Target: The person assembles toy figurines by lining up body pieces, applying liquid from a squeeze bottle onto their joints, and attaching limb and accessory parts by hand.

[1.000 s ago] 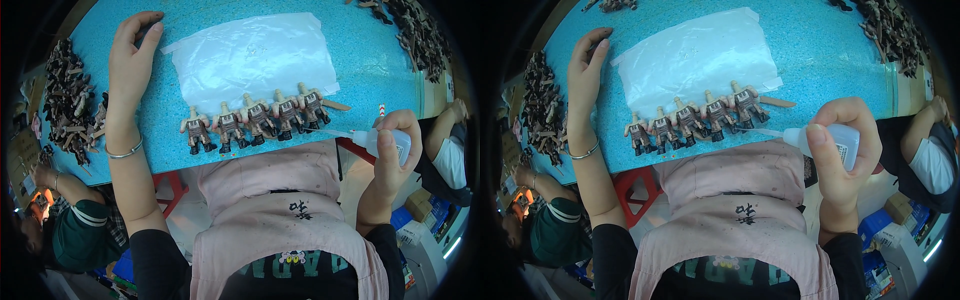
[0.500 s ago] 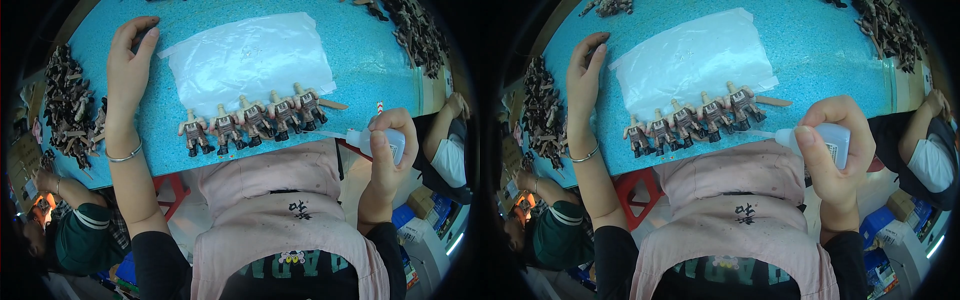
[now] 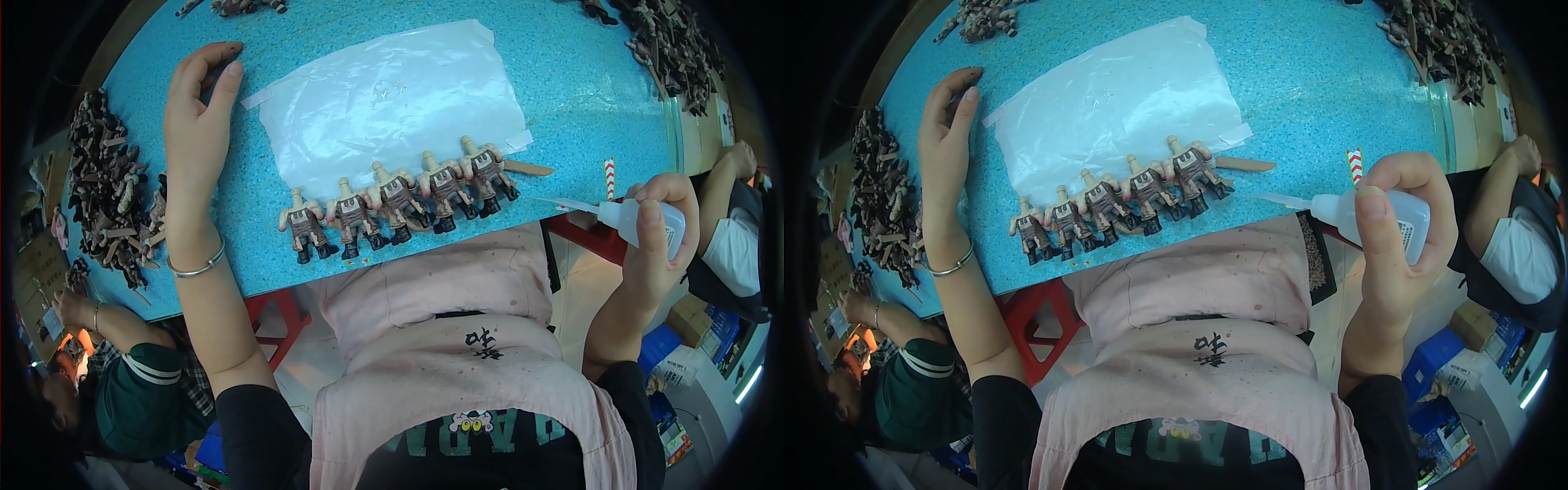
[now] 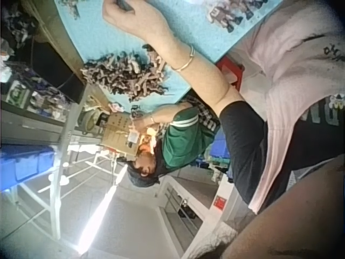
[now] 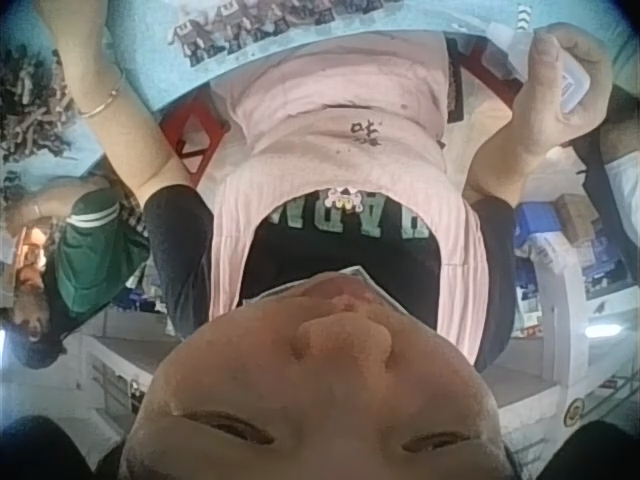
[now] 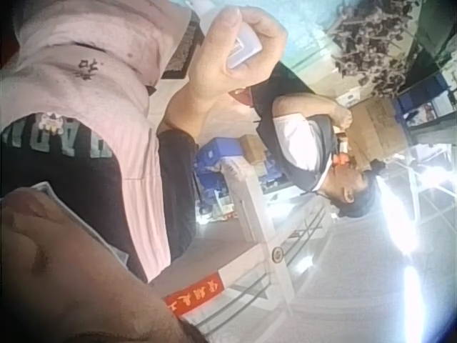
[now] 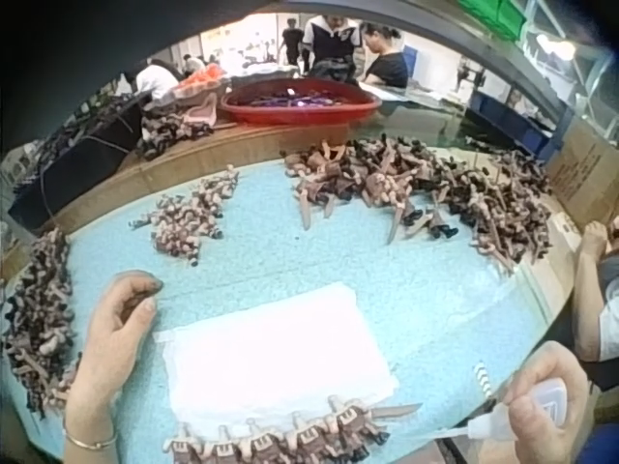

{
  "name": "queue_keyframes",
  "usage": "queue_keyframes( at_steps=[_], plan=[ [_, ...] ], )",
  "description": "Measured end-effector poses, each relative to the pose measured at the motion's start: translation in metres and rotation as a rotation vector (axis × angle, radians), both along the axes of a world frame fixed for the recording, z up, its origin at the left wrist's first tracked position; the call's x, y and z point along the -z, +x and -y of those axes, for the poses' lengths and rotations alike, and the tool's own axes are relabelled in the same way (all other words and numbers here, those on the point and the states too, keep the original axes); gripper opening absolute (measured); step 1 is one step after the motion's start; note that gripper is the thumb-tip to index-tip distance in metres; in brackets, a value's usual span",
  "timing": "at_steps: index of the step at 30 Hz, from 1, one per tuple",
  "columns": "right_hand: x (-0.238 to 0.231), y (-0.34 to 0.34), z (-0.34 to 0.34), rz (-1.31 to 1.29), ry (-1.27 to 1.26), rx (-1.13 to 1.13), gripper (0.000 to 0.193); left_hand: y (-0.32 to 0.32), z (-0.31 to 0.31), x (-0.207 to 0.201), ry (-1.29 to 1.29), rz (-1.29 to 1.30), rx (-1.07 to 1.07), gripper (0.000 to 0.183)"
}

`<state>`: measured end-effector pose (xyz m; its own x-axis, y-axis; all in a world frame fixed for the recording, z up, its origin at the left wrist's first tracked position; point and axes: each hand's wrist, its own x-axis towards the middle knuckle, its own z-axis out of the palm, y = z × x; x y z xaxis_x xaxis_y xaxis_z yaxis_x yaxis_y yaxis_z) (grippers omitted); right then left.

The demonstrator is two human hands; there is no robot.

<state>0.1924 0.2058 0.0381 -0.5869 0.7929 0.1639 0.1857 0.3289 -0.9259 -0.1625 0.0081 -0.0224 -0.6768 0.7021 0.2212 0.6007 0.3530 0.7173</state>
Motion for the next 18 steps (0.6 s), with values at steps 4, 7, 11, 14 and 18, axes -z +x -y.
queue_keyframes(
  at_steps=[4, 7, 11, 14, 18],
  plan=[
    [-0.0012, -0.0038, 0.0023, 0.010, 0.002, -0.010, 0.015, 0.0014, 0.0000, 0.0003, -0.003, 0.003, -0.003, 0.028],
    [-0.0008, -0.0068, 0.0030, 0.014, -0.005, -0.017, 0.013, 0.0012, 0.0000, 0.0007, -0.005, -0.009, 0.001, 0.028],
    [-0.0017, -0.0081, 0.0022, 0.030, -0.011, -0.049, 0.011, 0.0016, -0.0001, -0.0010, -0.019, -0.015, -0.006, 0.028],
    [-0.0025, -0.0086, 0.0032, 0.018, -0.035, -0.058, 0.011, 0.0012, -0.0012, -0.0013, -0.020, -0.017, -0.008, 0.028],
    [-0.0016, -0.0069, 0.0025, 0.018, -0.053, -0.062, 0.011, 0.0009, -0.0012, -0.0005, 0.004, -0.019, 0.003, 0.027]
  ],
)
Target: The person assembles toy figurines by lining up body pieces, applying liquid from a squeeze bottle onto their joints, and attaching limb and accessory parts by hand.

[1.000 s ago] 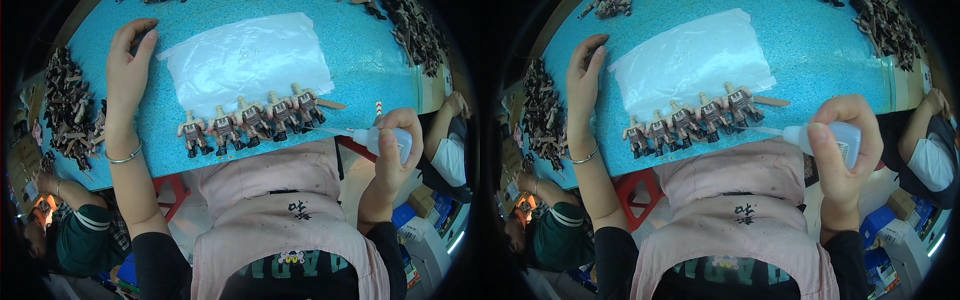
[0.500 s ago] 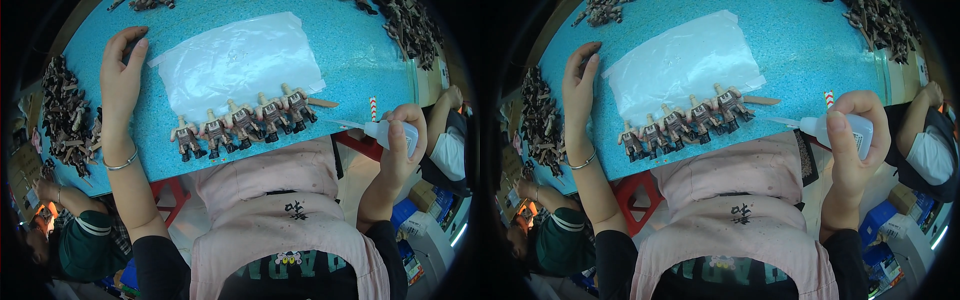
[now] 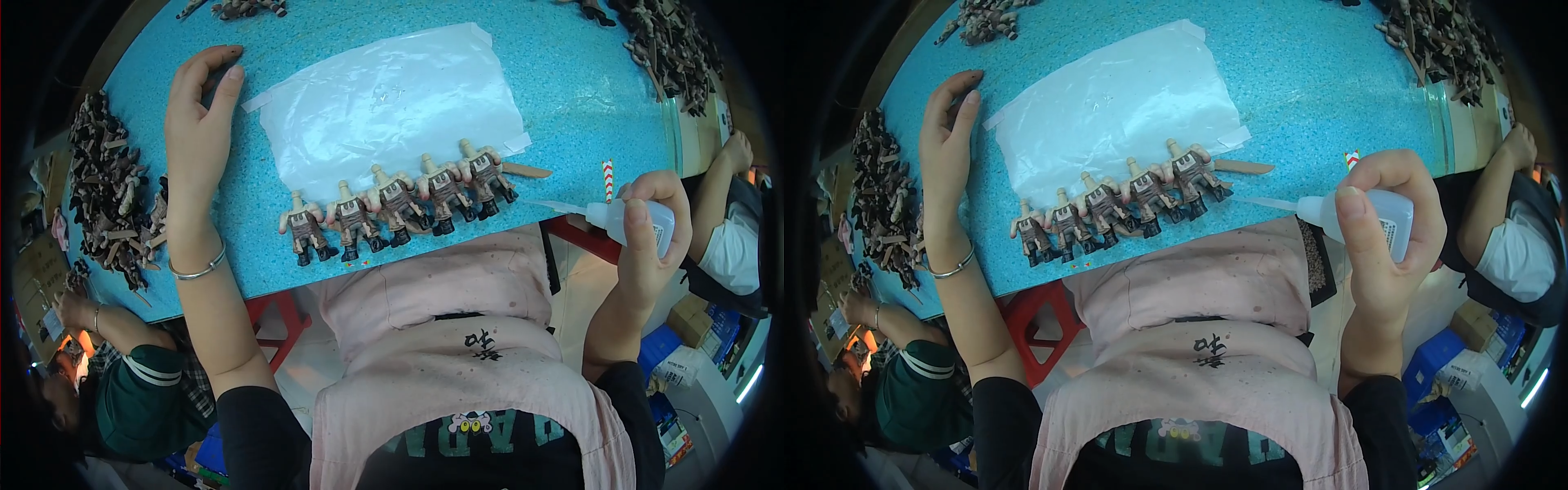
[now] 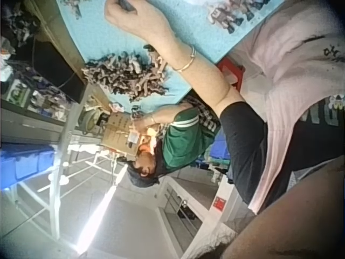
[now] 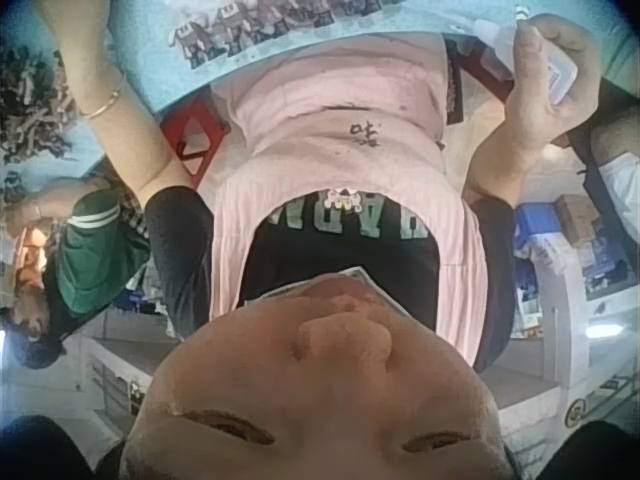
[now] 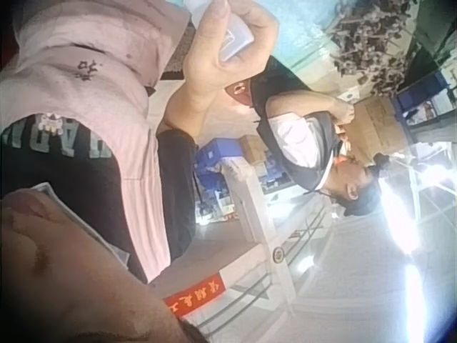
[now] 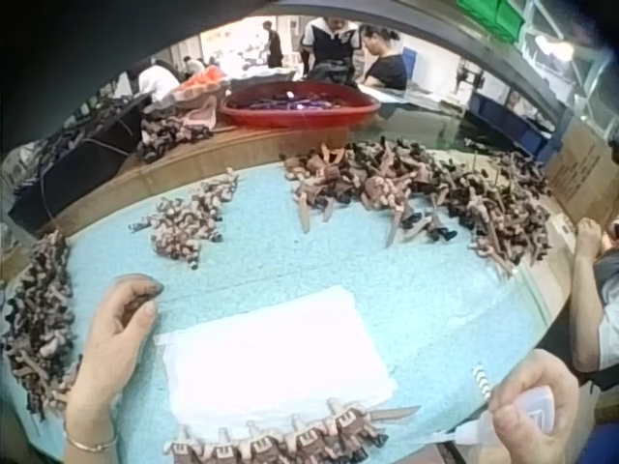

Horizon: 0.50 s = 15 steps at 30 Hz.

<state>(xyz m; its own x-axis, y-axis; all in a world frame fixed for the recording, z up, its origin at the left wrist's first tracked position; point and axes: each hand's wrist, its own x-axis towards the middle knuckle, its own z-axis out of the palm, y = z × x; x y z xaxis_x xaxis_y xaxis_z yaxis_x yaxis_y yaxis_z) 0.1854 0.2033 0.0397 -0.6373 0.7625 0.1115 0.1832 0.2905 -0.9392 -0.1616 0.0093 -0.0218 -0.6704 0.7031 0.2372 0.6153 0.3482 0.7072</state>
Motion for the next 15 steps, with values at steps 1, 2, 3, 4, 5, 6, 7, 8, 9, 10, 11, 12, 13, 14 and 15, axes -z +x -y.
queue_keyframes(
  at_steps=[1, 2, 3, 4, 5, 6, 7, 8, 9, 10, 11, 12, 13, 14, 15],
  plan=[
    [0.0004, 0.0001, -0.0002, -0.003, 0.003, -0.004, 0.011, 0.0005, 0.0002, -0.0006, 0.003, -0.003, -0.004, 0.027],
    [0.0011, 0.0004, -0.0004, -0.008, 0.014, 0.002, 0.011, 0.0016, 0.0000, -0.0009, -0.003, -0.010, -0.005, 0.027],
    [0.0013, 0.0004, -0.0005, -0.013, 0.025, 0.008, 0.011, 0.0024, -0.0001, -0.0013, -0.009, -0.017, -0.006, 0.027],
    [0.0009, 0.0002, -0.0003, -0.017, 0.031, 0.002, 0.011, 0.0026, 0.0002, -0.0010, -0.004, -0.021, -0.013, 0.027],
    [-0.0004, 0.0002, 0.0003, -0.014, 0.028, -0.001, 0.011, 0.0027, 0.0006, -0.0005, -0.009, -0.034, -0.008, 0.028],
    [-0.0015, 0.0000, 0.0009, -0.011, 0.025, -0.004, 0.011, 0.0027, 0.0012, -0.0003, -0.015, -0.047, -0.005, 0.028],
    [-0.0024, -0.0001, 0.0013, -0.015, 0.032, -0.011, 0.011, 0.0026, 0.0020, -0.0007, -0.008, -0.051, -0.012, 0.028],
    [-0.0029, 0.0007, 0.0016, -0.001, 0.041, -0.013, 0.011, 0.0029, 0.0024, -0.0007, -0.016, -0.056, -0.004, 0.028],
    [-0.0029, 0.0011, 0.0015, 0.012, 0.049, -0.014, 0.012, 0.0034, 0.0029, -0.0008, -0.023, -0.062, 0.004, 0.028],
    [-0.0022, 0.0013, 0.0010, 0.010, 0.055, -0.020, 0.012, 0.0048, 0.0030, -0.0010, -0.018, -0.064, -0.003, 0.028],
    [-0.0009, 0.0018, -0.0001, -0.005, 0.069, -0.005, 0.012, 0.0065, 0.0023, -0.0012, -0.020, -0.069, -0.006, 0.029],
    [0.0005, 0.0025, -0.0014, -0.019, 0.082, 0.009, 0.013, 0.0075, 0.0022, -0.0011, -0.022, -0.074, -0.009, 0.029],
    [0.0024, 0.0040, -0.0034, -0.021, 0.085, 0.005, 0.013, 0.0071, 0.0023, 0.0001, -0.019, -0.075, -0.014, 0.029],
    [0.0036, 0.0058, -0.0054, -0.022, 0.080, 0.021, 0.014, 0.0063, 0.0023, 0.0008, -0.022, -0.086, -0.006, 0.029],
    [0.0037, 0.0062, -0.0067, -0.024, 0.074, 0.038, 0.015, 0.0055, 0.0020, 0.0010, -0.026, -0.096, 0.003, 0.029]
  ],
)
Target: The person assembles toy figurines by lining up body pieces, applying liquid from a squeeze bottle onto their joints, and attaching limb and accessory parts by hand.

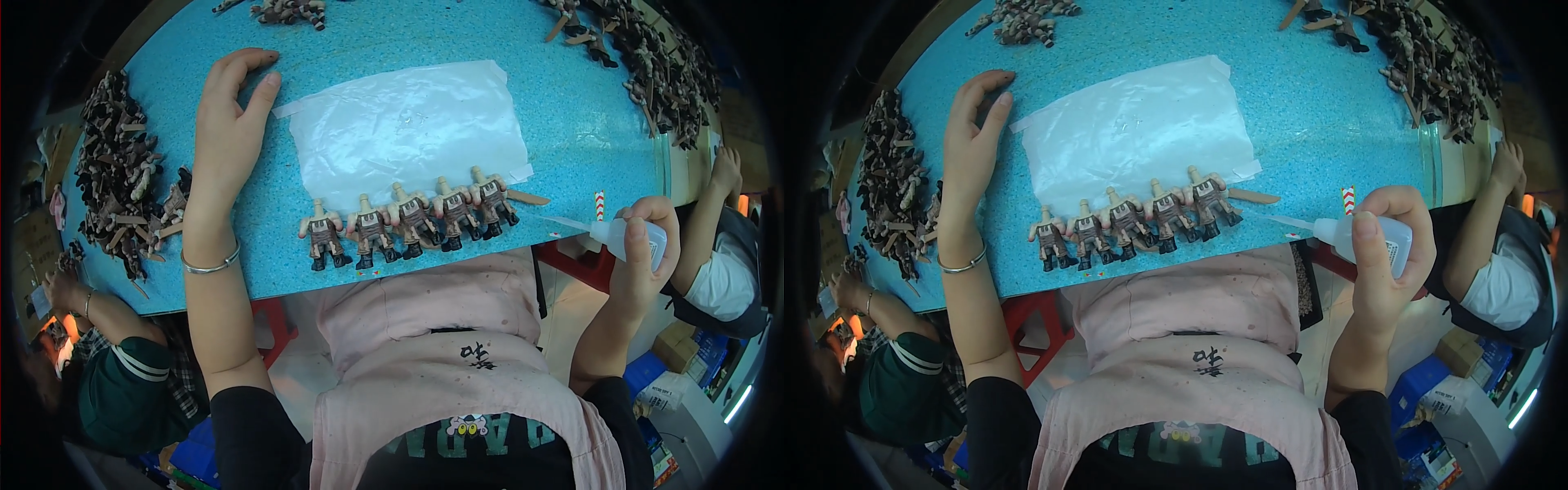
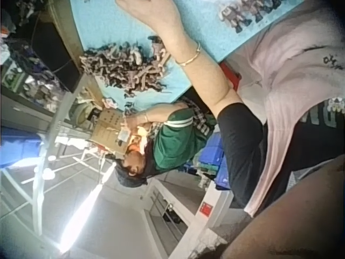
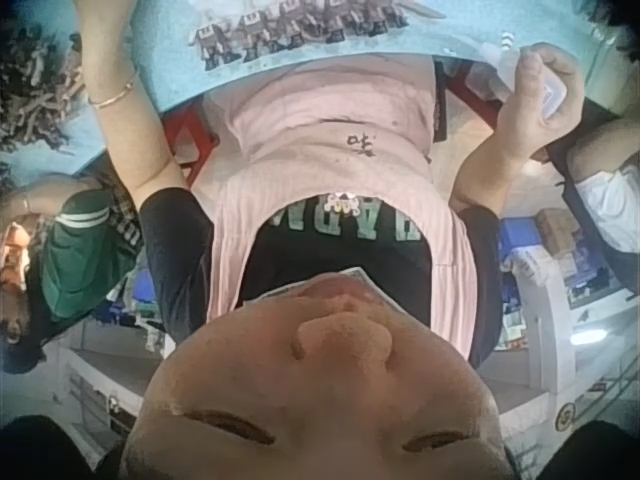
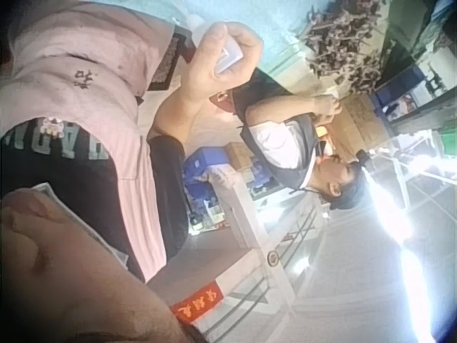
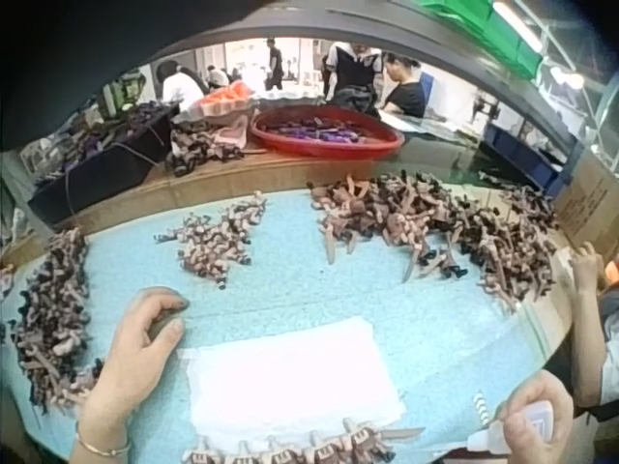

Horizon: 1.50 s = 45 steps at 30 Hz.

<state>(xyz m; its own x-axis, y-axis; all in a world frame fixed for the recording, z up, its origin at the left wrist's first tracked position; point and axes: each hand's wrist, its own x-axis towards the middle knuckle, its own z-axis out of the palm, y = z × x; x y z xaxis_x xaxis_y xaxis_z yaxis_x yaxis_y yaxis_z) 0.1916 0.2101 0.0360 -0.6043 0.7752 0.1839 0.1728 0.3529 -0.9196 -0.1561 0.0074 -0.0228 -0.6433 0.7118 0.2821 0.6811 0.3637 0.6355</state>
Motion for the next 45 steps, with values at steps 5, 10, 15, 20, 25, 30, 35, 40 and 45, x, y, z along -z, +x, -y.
queue_keyframes(
  at_steps=[5, 10, 15, 20, 25, 30, 35, 40, 45],
  plan=[
    [-0.001, -0.003, -0.005, -0.012, -0.001, 0.022, 0.016, 0.000, -0.006, -0.002, -0.001, -0.005, -0.013, 0.028],
    [0.004, -0.010, -0.015, -0.104, -0.090, 0.003, 0.020, -0.001, -0.002, -0.009, 0.024, -0.051, 0.006, 0.027],
    [0.007, -0.033, -0.029, -0.133, -0.423, -0.003, 0.033, 0.005, -0.004, 0.000, 0.082, -0.076, -0.032, 0.031],
    [0.004, -0.103, -0.052, -0.083, -0.330, -0.248, 0.030, 0.018, -0.005, 0.001, 0.143, 0.027, -0.145, 0.044],
    [-0.018, -0.233, -0.077, -0.074, -0.001, -0.408, 0.037, 0.021, -0.007, 0.000, 0.099, 0.034, -0.149, 0.054],
    [-0.013, -0.370, -0.124, -0.108, 0.240, -0.361, 0.031, 0.018, -0.011, -0.009, 0.129, 0.070, -0.090, 0.054],
    [0.002, -0.430, -0.131, 0.013, 0.596, -0.163, 0.035, 0.017, -0.011, -0.008, 0.147, 0.065, -0.093, 0.054],
    [-0.002, -0.436, -0.112, 0.075, 0.742, -0.081, 0.040, 0.018, -0.011, -0.008, 0.134, 0.036, -0.097, 0.054],
    [0.000, -0.424, -0.097, 0.121, 0.776, -0.150, 0.055, 0.016, -0.009, -0.005, 0.147, 0.035, -0.102, 0.053]
  ],
)
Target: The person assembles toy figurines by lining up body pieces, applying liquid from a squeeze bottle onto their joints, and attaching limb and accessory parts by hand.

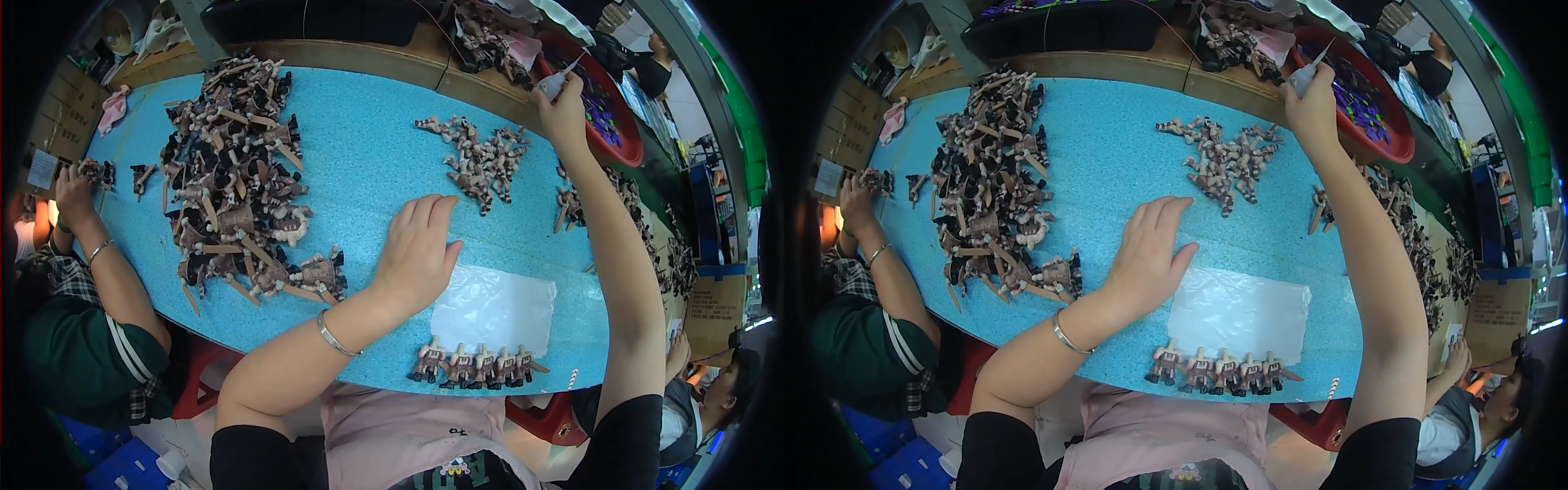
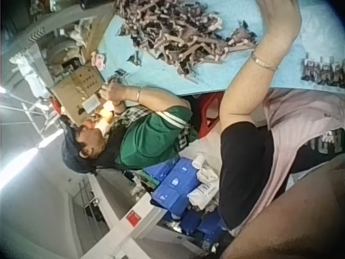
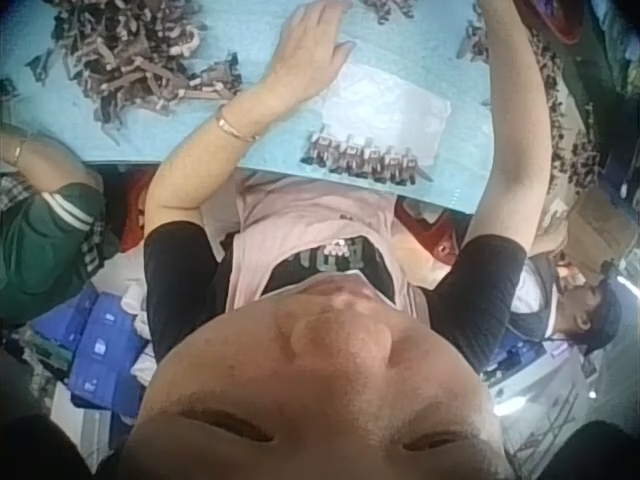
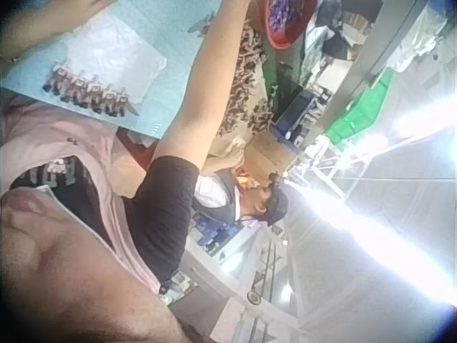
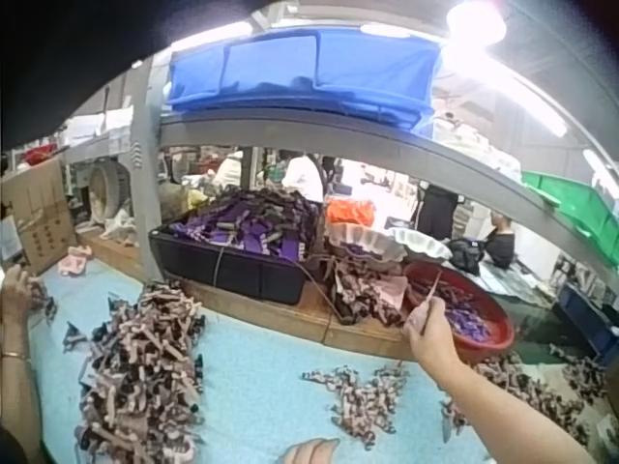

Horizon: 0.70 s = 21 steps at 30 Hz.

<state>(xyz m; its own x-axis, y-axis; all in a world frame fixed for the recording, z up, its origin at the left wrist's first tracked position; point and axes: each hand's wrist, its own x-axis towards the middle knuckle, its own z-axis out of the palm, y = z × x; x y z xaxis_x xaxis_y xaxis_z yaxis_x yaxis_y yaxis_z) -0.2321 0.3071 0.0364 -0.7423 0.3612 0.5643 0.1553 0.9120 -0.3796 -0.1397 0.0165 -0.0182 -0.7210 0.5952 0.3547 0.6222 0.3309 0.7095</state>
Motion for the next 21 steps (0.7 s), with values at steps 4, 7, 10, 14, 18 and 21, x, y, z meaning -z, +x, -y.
queue_keyframes(
  at_steps=[4, 7, 10, 14, 18, 21],
  plan=[
    [0.006, 0.013, -0.005, -0.110, -0.069, -0.024, 0.053, 0.000, -0.001, -0.001, 0.006, -0.005, 0.008, 0.051],
    [0.004, 0.035, 0.015, -0.149, 0.088, -0.053, 0.046, 0.000, 0.000, 0.000, -0.008, 0.007, 0.004, 0.052],
    [-0.002, 0.067, 0.059, -0.017, 0.192, -0.371, 0.033, 0.001, 0.000, 0.000, -0.004, -0.010, -0.006, 0.052],
    [0.003, 0.090, 0.111, 0.280, 0.235, -0.598, 0.028, -0.001, -0.001, 0.002, -0.004, -0.051, -0.006, 0.050],
    [0.017, 0.091, 0.119, 0.230, 0.377, -0.554, 0.024, 0.000, 0.000, 0.002, -0.002, -0.047, 0.003, 0.046],
    [0.016, 0.093, 0.111, 0.344, 0.424, -0.542, 0.023, 0.000, 0.002, 0.002, 0.008, -0.036, 0.023, 0.045]
  ],
)
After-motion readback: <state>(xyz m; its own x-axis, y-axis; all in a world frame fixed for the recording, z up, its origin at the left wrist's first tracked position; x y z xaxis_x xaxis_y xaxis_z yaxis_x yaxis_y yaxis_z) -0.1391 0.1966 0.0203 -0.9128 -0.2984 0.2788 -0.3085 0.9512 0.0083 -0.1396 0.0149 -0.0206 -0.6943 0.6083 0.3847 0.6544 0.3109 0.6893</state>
